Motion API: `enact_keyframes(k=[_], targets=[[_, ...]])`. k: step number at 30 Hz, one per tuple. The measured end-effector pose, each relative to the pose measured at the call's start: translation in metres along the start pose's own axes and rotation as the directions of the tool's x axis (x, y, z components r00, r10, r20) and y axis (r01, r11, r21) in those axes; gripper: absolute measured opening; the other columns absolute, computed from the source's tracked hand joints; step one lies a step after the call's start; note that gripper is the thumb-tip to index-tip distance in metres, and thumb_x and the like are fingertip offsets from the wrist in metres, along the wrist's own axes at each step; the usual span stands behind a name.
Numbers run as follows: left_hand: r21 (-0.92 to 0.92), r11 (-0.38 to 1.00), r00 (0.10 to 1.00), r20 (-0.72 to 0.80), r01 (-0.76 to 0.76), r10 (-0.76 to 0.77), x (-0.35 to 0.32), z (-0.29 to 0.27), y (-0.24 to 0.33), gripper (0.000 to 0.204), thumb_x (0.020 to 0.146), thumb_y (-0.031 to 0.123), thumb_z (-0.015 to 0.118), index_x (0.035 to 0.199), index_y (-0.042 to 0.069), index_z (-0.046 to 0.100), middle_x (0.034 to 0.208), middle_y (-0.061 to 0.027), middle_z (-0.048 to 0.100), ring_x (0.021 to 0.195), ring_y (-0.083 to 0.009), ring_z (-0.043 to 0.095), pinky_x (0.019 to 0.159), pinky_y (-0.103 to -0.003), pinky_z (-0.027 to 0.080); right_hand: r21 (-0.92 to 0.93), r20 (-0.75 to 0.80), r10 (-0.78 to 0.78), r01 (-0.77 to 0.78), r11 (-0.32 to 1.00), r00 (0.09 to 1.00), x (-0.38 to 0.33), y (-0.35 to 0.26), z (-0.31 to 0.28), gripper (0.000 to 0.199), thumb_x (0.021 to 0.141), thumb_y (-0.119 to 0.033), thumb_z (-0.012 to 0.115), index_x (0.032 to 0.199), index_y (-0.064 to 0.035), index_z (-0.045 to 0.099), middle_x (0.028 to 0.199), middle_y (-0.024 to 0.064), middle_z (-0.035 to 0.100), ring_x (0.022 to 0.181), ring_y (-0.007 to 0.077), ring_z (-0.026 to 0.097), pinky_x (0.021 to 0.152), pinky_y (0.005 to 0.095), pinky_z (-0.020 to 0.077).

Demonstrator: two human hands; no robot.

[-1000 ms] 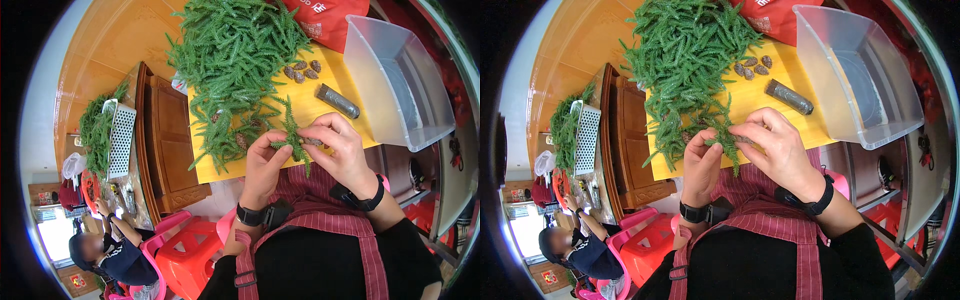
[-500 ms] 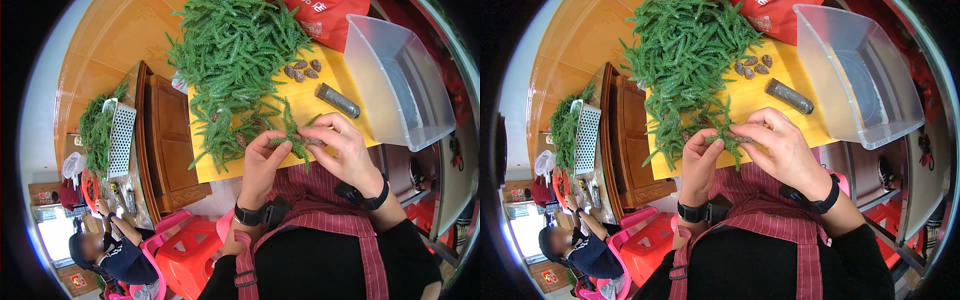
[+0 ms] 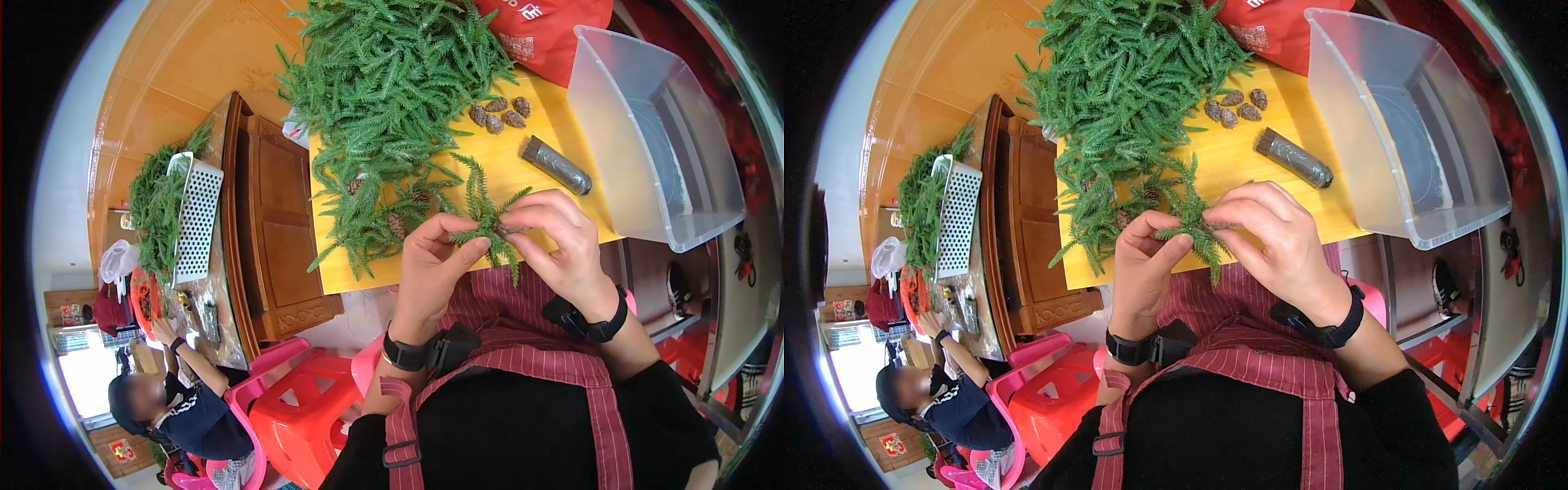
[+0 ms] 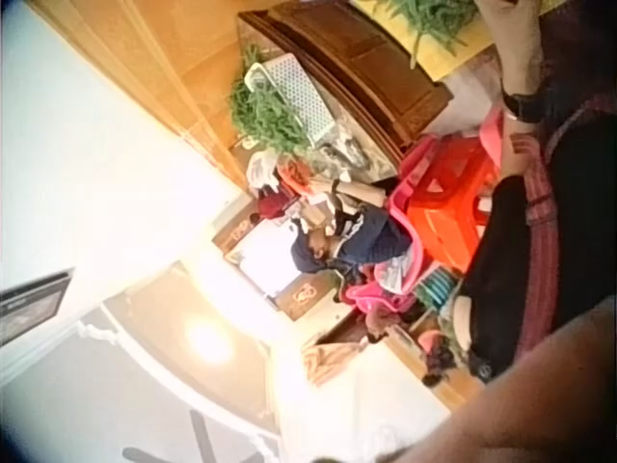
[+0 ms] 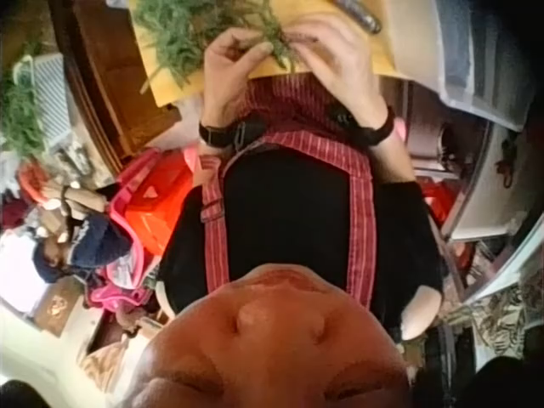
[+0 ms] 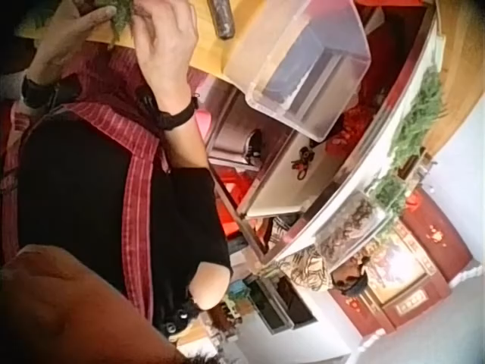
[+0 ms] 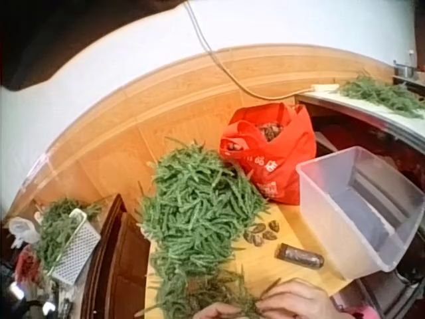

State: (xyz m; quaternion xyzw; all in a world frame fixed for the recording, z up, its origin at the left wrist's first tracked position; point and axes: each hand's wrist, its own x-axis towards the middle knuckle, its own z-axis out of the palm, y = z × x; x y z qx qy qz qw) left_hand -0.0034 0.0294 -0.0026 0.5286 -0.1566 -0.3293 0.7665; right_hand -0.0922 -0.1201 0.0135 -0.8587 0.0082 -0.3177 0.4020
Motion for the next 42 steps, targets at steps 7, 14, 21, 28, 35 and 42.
enact_keyframes(k=[7,14,21,28,35,42], targets=[[-0.092,0.996,1.0,0.028,-0.007,0.009,-0.001,0.004,0.005,0.024,0.074,-0.006,0.063,0.092,0.003,0.051,0.087,-0.0027,0.057,0.082,-0.0079,0.055,0.073,-0.02,0.046,0.065,-0.058,-0.016,0.019,0.998,0.998,-0.005,0.001,0.005,0.023,0.062,0.005,0.068,0.082,-0.0034,0.06,0.083,0.0099,0.06,0.077,0.0233,0.059,0.067,0.0297,0.0472],[-0.129,0.987,0.995,0.043,0.092,-0.087,0.0,0.001,0.003,0.024,0.074,-0.006,0.064,0.094,0.001,0.053,0.091,-0.0032,0.057,0.083,-0.0079,0.056,0.073,-0.02,0.048,0.106,-0.089,0.048,-0.038,0.994,0.995,-0.009,-0.001,0.009,0.021,0.064,0.003,0.069,0.081,-0.0052,0.06,0.083,0.0087,0.059,0.077,0.0224,0.059,0.065,0.0294,0.0476],[-0.176,0.975,0.991,0.055,0.133,-0.125,0.001,-0.004,-0.001,0.023,0.073,-0.007,0.064,0.092,0.003,0.055,0.091,-0.0022,0.058,0.081,-0.0072,0.056,0.073,-0.02,0.047,0.125,-0.074,0.061,-0.051,0.991,0.995,-0.011,0.001,0.01,0.022,0.061,0.004,0.069,0.078,-0.0038,0.058,0.081,0.0095,0.06,0.076,0.0223,0.059,0.068,0.0294,0.0467],[-0.164,0.983,0.996,0.02,0.084,-0.082,0.005,-0.006,-0.009,0.017,0.073,-0.006,0.064,0.087,0.001,0.059,0.089,-0.0034,0.06,0.08,-0.008,0.056,0.073,-0.021,0.046,0.118,-0.016,0.056,-0.054,0.992,0.998,-0.007,0.008,0.01,0.021,0.062,0.004,0.069,0.078,-0.0034,0.058,0.082,0.0095,0.061,0.076,0.0223,0.059,0.067,0.0291,0.047],[-0.074,0.997,0.999,-0.032,0.035,-0.038,0.007,-0.009,-0.008,0.017,0.074,-0.005,0.064,0.089,-0.001,0.06,0.088,-0.0052,0.062,0.078,-0.0082,0.057,0.072,-0.02,0.046,0.224,0.13,0.151,-0.177,0.958,0.98,-0.002,0.004,0.005,0.023,0.069,0.003,0.066,0.09,-0.0013,0.058,0.087,0.0112,0.061,0.079,0.0222,0.06,0.07,0.0294,0.0484],[0.304,0.952,0.995,-0.082,-0.028,0.055,0.019,-0.009,-0.02,0.014,0.073,0.001,0.066,0.086,-0.003,0.062,0.086,-0.0055,0.063,0.076,-0.0071,0.056,0.069,-0.019,0.045,0.135,0.154,0.108,-0.13,0.982,0.982,-0.009,0.028,0.015,0.016,0.078,0.002,0.058,0.093,-0.0005,0.057,0.092,0.0113,0.062,0.08,0.0219,0.062,0.068,0.0291,0.0496]])
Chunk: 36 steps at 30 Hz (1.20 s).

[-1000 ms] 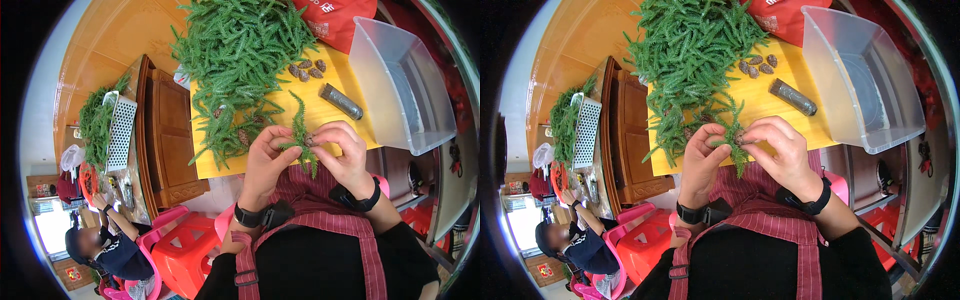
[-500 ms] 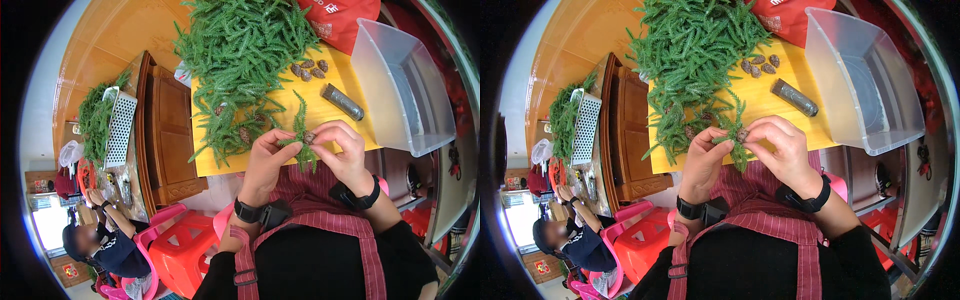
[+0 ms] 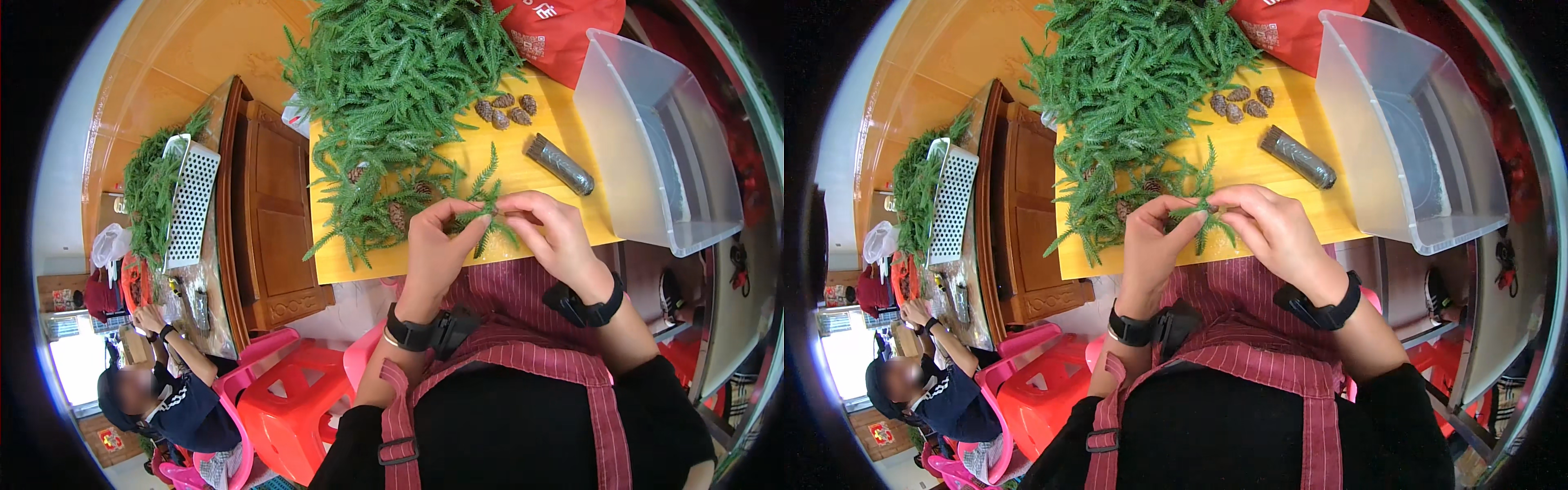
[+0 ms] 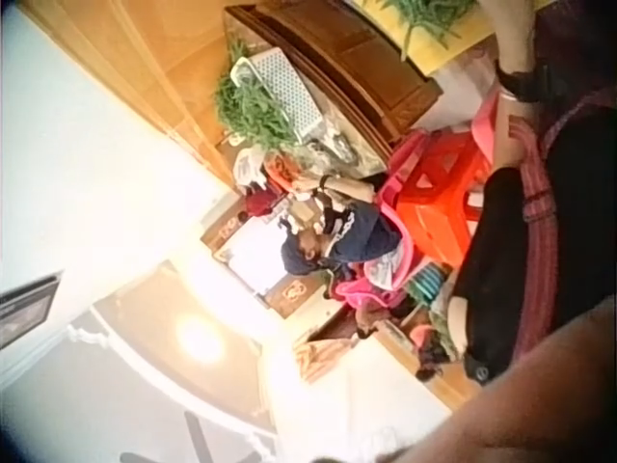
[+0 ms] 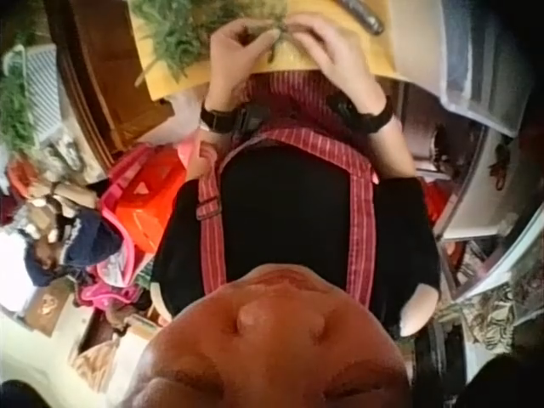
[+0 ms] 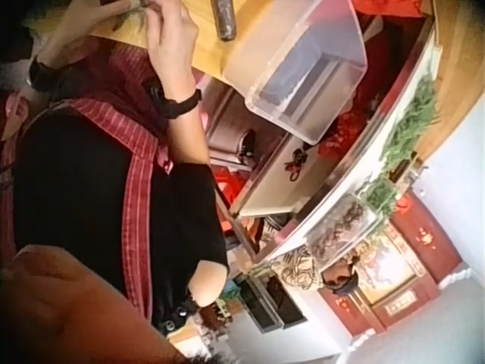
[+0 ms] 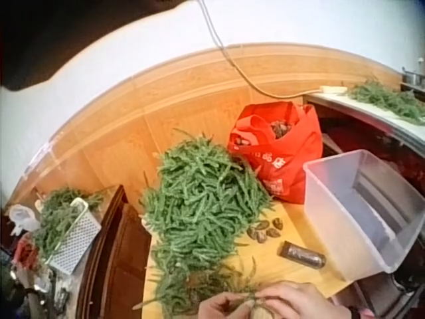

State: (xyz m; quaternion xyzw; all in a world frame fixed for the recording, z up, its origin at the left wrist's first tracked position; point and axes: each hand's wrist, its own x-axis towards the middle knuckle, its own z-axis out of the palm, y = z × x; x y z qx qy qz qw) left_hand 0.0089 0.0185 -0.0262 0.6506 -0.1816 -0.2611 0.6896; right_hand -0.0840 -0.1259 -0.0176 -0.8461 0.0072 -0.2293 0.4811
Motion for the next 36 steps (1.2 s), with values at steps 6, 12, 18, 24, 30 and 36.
enact_keyframes(k=[6,12,18,24,30,36], targets=[[0.147,0.989,1.0,0.029,0.002,-0.007,0.007,0.002,-0.009,0.014,0.074,0.003,0.066,0.086,-0.003,0.062,0.082,-0.0023,0.062,0.074,-0.0051,0.053,0.067,-0.018,0.042,-0.098,0.013,-0.036,0.038,0.994,0.999,-0.002,0.016,0.003,0.011,0.075,-0.003,0.063,0.085,-0.0017,0.06,0.083,0.0112,0.062,0.075,0.0248,0.062,0.065,0.0305,0.0493],[0.298,0.955,0.998,0.051,0.016,-0.033,0.01,0.004,-0.011,0.015,0.072,0.005,0.066,0.085,-0.002,0.064,0.078,-0.0008,0.062,0.07,-0.0036,0.051,0.064,-0.018,0.041,-0.207,0.036,-0.044,0.05,0.977,0.998,0.0,0.019,-0.002,0.011,0.071,-0.004,0.065,0.081,-0.0031,0.06,0.08,0.0099,0.061,0.073,0.0251,0.06,0.064,0.0314,0.0484],[0.361,0.932,0.997,0.075,-0.03,0.004,0.012,0.005,-0.017,0.016,0.072,0.007,0.066,0.084,-0.002,0.063,0.076,-0.0018,0.062,0.068,-0.0047,0.051,0.063,-0.02,0.042,-0.371,0.055,-0.208,0.213,0.904,0.977,0.006,0.017,-0.007,0.012,0.067,-0.005,0.066,0.076,-0.0061,0.059,0.086,0.0073,0.059,0.078,0.0232,0.057,0.066,0.0331,0.0474],[0.491,0.862,0.991,0.095,-0.128,0.093,0.011,0.01,-0.02,0.014,0.071,0.006,0.064,0.083,-0.002,0.063,0.076,-0.007,0.063,0.069,-0.0116,0.056,0.065,-0.024,0.043,-0.306,0.118,-0.217,0.244,0.92,0.969,0.007,0.024,-0.007,0.012,0.068,-0.006,0.066,0.074,-0.0051,0.056,0.082,0.0071,0.059,0.075,0.025,0.057,0.064,0.0333,0.047],[0.539,0.798,0.962,0.098,-0.268,0.256,0.01,0.012,-0.019,0.016,0.068,0.005,0.066,0.083,-0.002,0.062,0.076,-0.0104,0.06,0.073,-0.0205,0.059,0.068,-0.028,0.044,-0.25,0.177,-0.139,0.181,0.951,0.974,0.014,0.031,-0.011,0.011,0.07,-0.006,0.065,0.074,-0.0038,0.055,0.072,0.0072,0.059,0.069,0.0254,0.057,0.062,0.0331,0.0462],[0.505,0.836,0.971,0.027,-0.217,0.236,0.009,0.012,-0.022,0.014,0.065,0.004,0.066,0.078,-0.001,0.062,0.076,-0.0141,0.062,0.071,-0.0279,0.061,0.065,-0.032,0.047,-0.191,0.222,-0.143,0.187,0.964,0.964,0.021,0.03,-0.011,0.009,0.071,-0.007,0.064,0.075,-0.0037,0.056,0.071,0.0076,0.058,0.068,0.025,0.057,0.061,0.0332,0.0456]])
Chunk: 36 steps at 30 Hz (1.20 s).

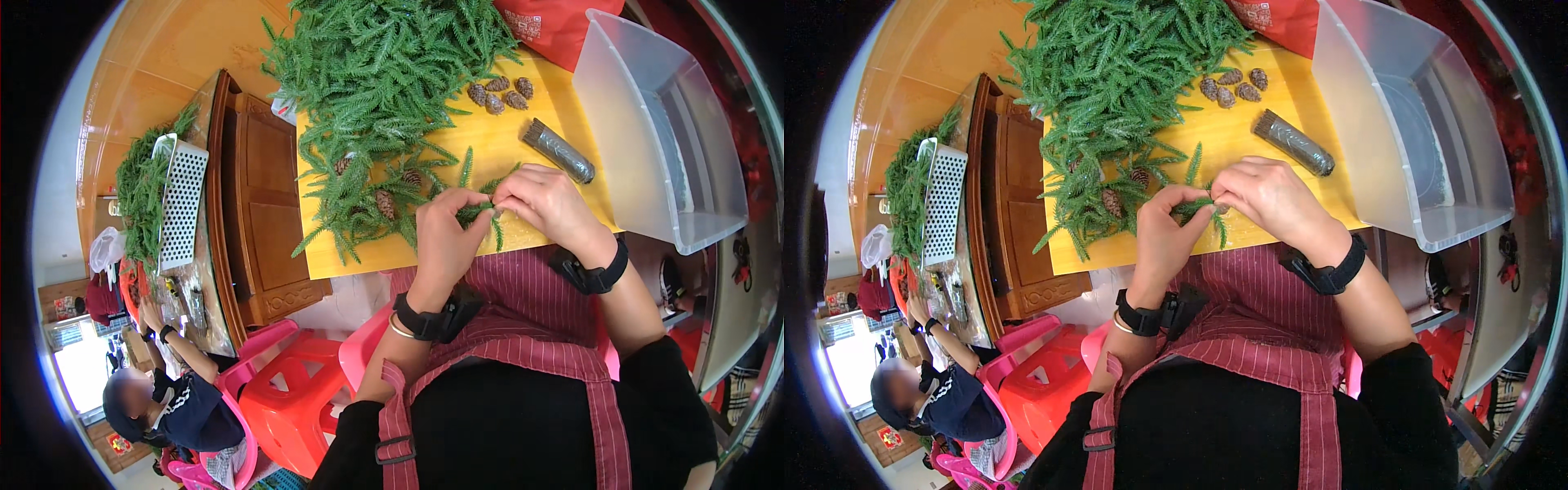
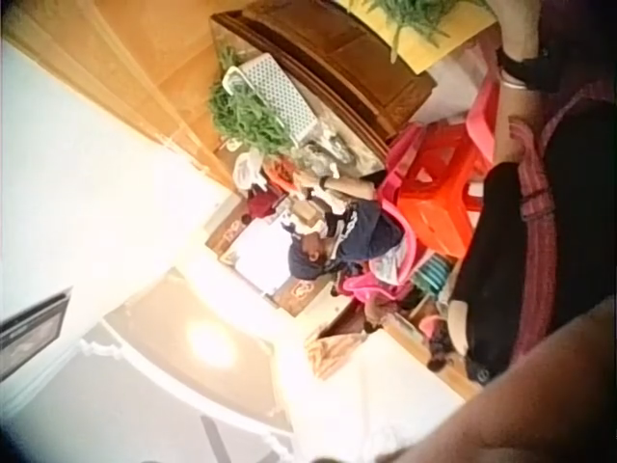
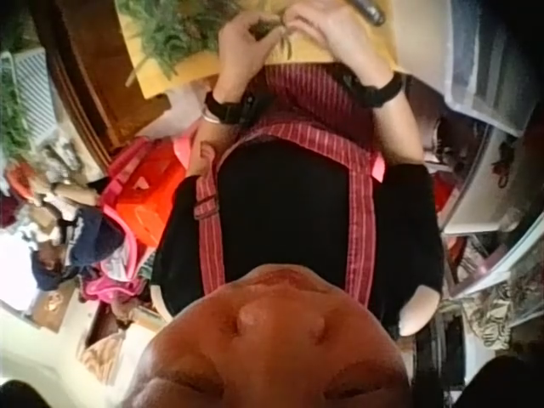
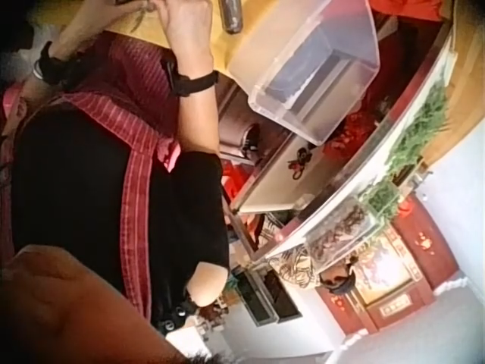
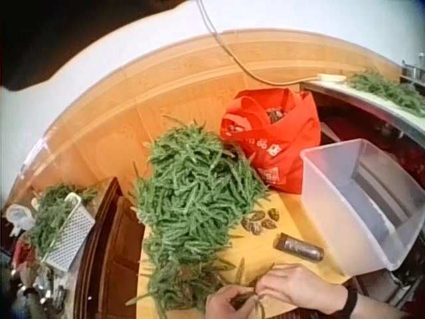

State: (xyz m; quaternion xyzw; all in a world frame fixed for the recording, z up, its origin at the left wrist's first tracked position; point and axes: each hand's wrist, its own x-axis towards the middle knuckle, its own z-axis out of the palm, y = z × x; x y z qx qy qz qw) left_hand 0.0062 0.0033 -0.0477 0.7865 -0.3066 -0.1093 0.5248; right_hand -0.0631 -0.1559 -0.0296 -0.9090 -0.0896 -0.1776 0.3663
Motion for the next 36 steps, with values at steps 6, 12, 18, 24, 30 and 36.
enact_keyframes(k=[6,12,18,24,30,36], targets=[[-0.078,0.994,0.997,0.027,0.077,-0.075,-0.002,0.003,-0.001,0.018,0.069,0.003,0.068,0.086,-0.001,0.062,0.08,-0.0047,0.063,0.074,-0.0093,0.056,0.068,-0.022,0.043,0.049,0.002,0.009,-0.009,0.999,1.0,-0.001,0.004,0.0,0.007,0.073,-0.007,0.063,0.077,-0.0031,0.057,0.071,0.0085,0.058,0.068,0.0255,0.057,0.061,0.0332,0.0454],[-0.098,0.99,0.995,0.016,0.103,-0.102,-0.002,0.003,0.001,0.019,0.07,0.001,0.067,0.088,-0.001,0.061,0.079,-0.0034,0.063,0.074,-0.0093,0.056,0.07,-0.022,0.043,0.058,-0.016,0.041,-0.04,0.998,0.999,-0.004,0.004,0.002,0.007,0.074,-0.006,0.062,0.078,-0.0029,0.056,0.071,0.009,0.058,0.068,0.0264,0.057,0.061,0.0335,0.0457],[-0.085,0.996,0.999,-0.042,0.018,-0.022,-0.003,0.007,-0.002,0.015,0.066,0.001,0.066,0.08,0.0,0.063,0.075,-0.0117,0.064,0.071,-0.0226,0.062,0.067,-0.029,0.047,0.035,-0.059,0.064,-0.062,0.997,0.996,-0.006,0.003,0.007,0.008,0.075,-0.006,0.061,0.079,-0.0029,0.055,0.071,0.009,0.058,0.068,0.0267,0.057,0.061,0.0334,0.0457],[-0.115,0.993,0.996,-0.091,0.016,-0.027,-0.008,0.013,-0.009,0.013,0.065,0.005,0.067,0.078,0.003,0.064,0.075,-0.0105,0.063,0.072,-0.0251,0.059,0.07,-0.032,0.043,0.052,-0.051,0.032,-0.029,0.998,0.998,-0.006,0.008,0.005,0.008,0.076,-0.006,0.061,0.08,-0.0024,0.056,0.072,0.0094,0.058,0.069,0.027,0.057,0.061,0.0336,0.0456],[-0.027,0.999,0.998,-0.058,-0.027,0.026,-0.01,0.011,-0.01,0.013,0.071,0.0,0.065,0.084,-0.002,0.063,0.081,-0.0043,0.064,0.077,-0.0097,0.057,0.073,-0.022,0.042,0.042,-0.038,0.03,-0.028,0.999,0.999,-0.005,0.006,0.003,0.007,0.076,-0.005,0.06,0.081,-0.002,0.056,0.073,0.0099,0.057,0.069,0.027,0.057,0.061,0.0338,0.0457],[-0.103,0.993,0.993,-0.094,0.057,-0.067,-0.01,0.012,-0.009,0.014,0.071,0.0,0.065,0.085,-0.001,0.064,0.081,-0.0041,0.064,0.077,-0.0094,0.056,0.073,-0.022,0.043,0.075,-0.063,0.055,-0.05,0.996,0.997,-0.008,0.007,0.008,0.007,0.076,-0.004,0.059,0.081,-0.0019,0.055,0.073,0.0101,0.057,0.069,0.0271,0.056,0.062,0.034,0.0454]])
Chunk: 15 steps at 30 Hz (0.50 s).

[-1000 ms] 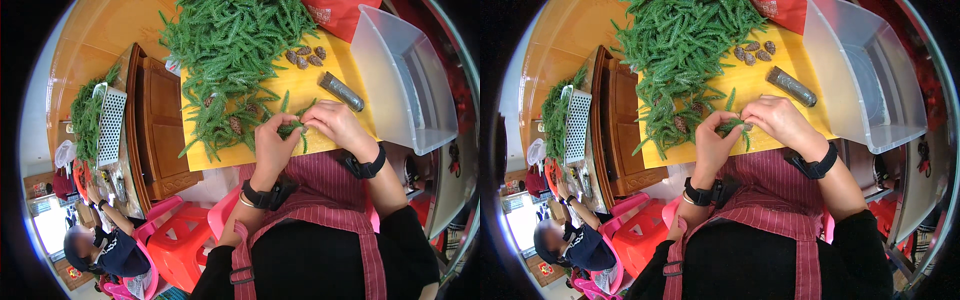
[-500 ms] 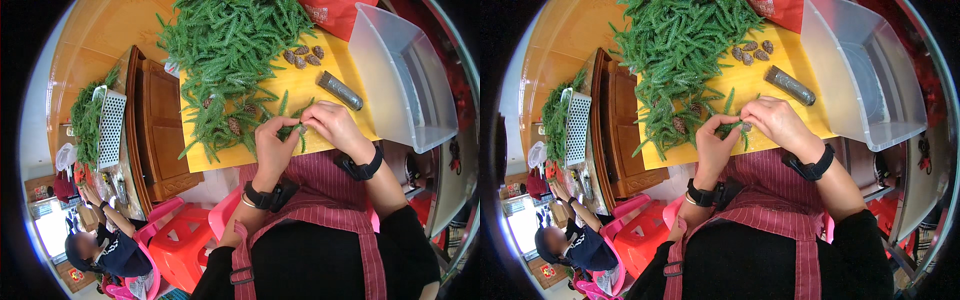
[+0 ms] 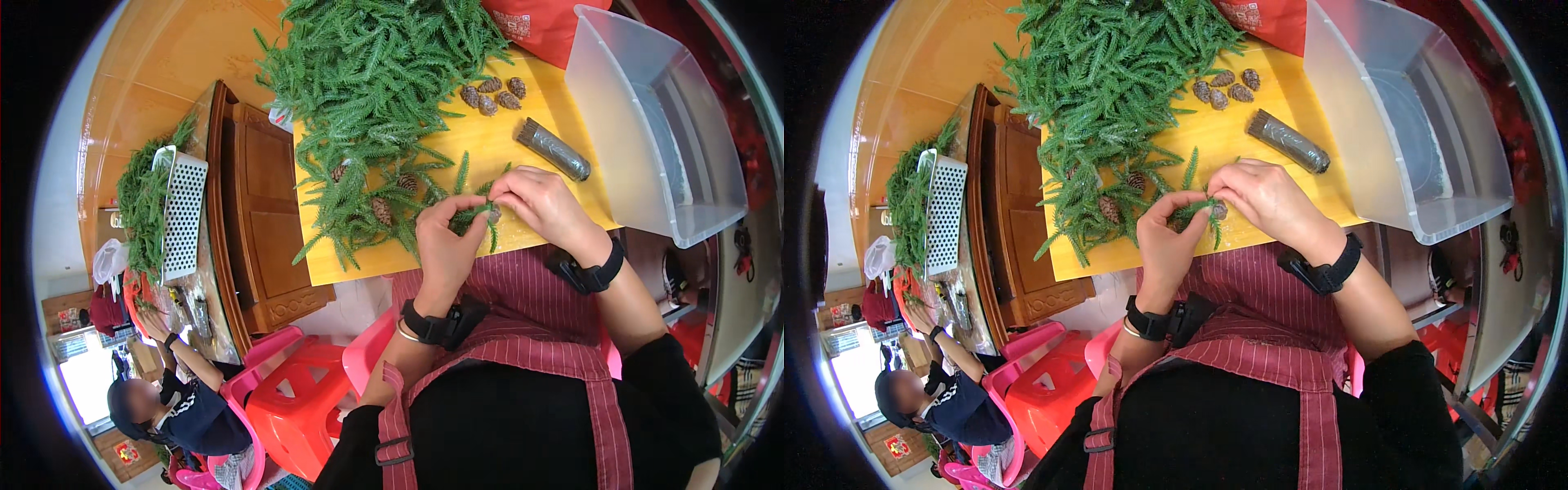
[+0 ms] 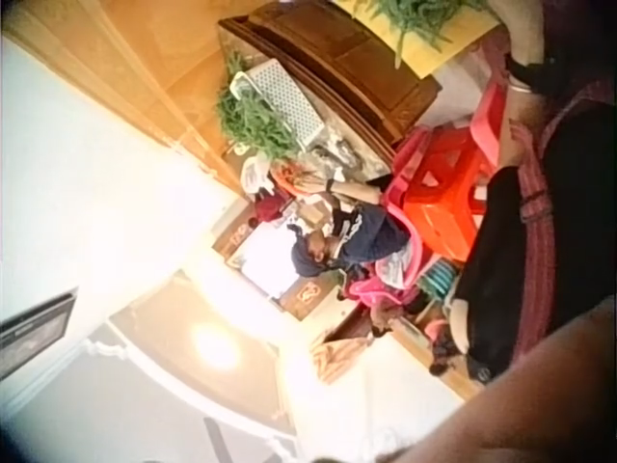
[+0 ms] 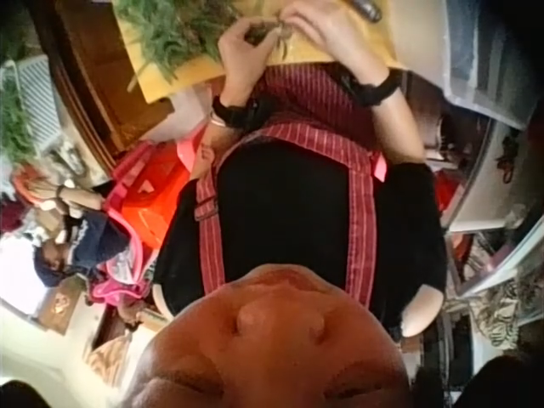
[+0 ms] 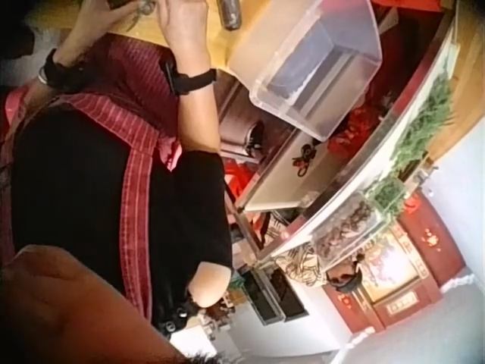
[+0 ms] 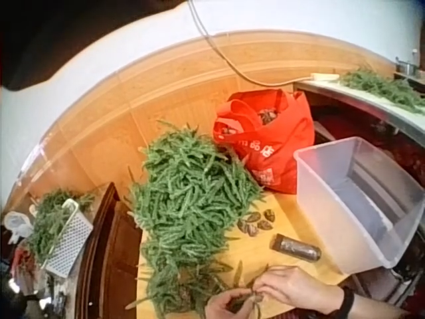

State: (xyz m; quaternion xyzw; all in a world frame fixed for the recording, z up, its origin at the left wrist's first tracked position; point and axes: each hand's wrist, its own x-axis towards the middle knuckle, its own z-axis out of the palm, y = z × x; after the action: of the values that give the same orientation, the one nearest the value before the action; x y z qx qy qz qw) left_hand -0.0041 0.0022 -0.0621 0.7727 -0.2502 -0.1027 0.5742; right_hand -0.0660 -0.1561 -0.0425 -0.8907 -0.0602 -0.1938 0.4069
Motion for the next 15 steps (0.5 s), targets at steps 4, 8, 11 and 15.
enact_keyframes(k=[4,8,11,15], targets=[[0.024,1.0,1.0,0.016,-0.007,0.007,0.0002,-0.0002,-0.0008,0.013,0.069,0.004,0.066,0.082,0.003,0.065,0.079,-0.0062,0.064,0.075,-0.0167,0.057,0.073,-0.027,0.041,0.013,0.003,0.043,-0.043,0.999,0.999,0.0009,-0.0006,0.0011,0.007,0.077,-0.004,0.059,0.081,-0.002,0.054,0.074,0.0101,0.057,0.07,0.0271,0.056,0.063,0.034,0.0452],[0.004,1.0,1.0,0.005,-0.031,0.031,-0.0006,0.0011,0.0,0.012,0.066,0.005,0.066,0.078,0.007,0.065,0.077,-0.0074,0.064,0.075,-0.0237,0.058,0.073,-0.032,0.039,0.023,0.001,0.057,-0.057,0.998,0.998,0.0016,-0.0012,0.0014,0.007,0.077,-0.005,0.059,0.081,-0.0021,0.054,0.075,0.0099,0.057,0.07,0.0267,0.056,0.063,0.0337,0.045],[0.041,0.996,0.997,-0.006,-0.08,0.081,-0.0009,0.0007,0.0012,0.011,0.066,0.004,0.065,0.077,0.008,0.065,0.078,-0.0066,0.064,0.075,-0.0232,0.058,0.074,-0.032,0.039,0.01,0.025,0.048,-0.048,0.999,0.999,0.0032,-0.0011,-0.0015,0.008,0.077,-0.005,0.059,0.081,-0.0022,0.054,0.075,0.0097,0.057,0.071,0.0265,0.056,0.063,0.0335,0.0448],[0.065,0.988,0.99,0.0,-0.137,0.138,-0.0006,-0.0005,0.0003,0.012,0.066,0.004,0.065,0.077,0.008,0.065,0.079,-0.0059,0.064,0.076,-0.0224,0.058,0.074,-0.032,0.039,0.007,0.101,0.092,-0.093,0.996,0.991,0.007,-0.0014,-0.0053,0.007,0.078,-0.007,0.058,0.081,-0.002,0.054,0.075,0.0098,0.056,0.071,0.0253,0.056,0.064,0.0328,0.0443]])
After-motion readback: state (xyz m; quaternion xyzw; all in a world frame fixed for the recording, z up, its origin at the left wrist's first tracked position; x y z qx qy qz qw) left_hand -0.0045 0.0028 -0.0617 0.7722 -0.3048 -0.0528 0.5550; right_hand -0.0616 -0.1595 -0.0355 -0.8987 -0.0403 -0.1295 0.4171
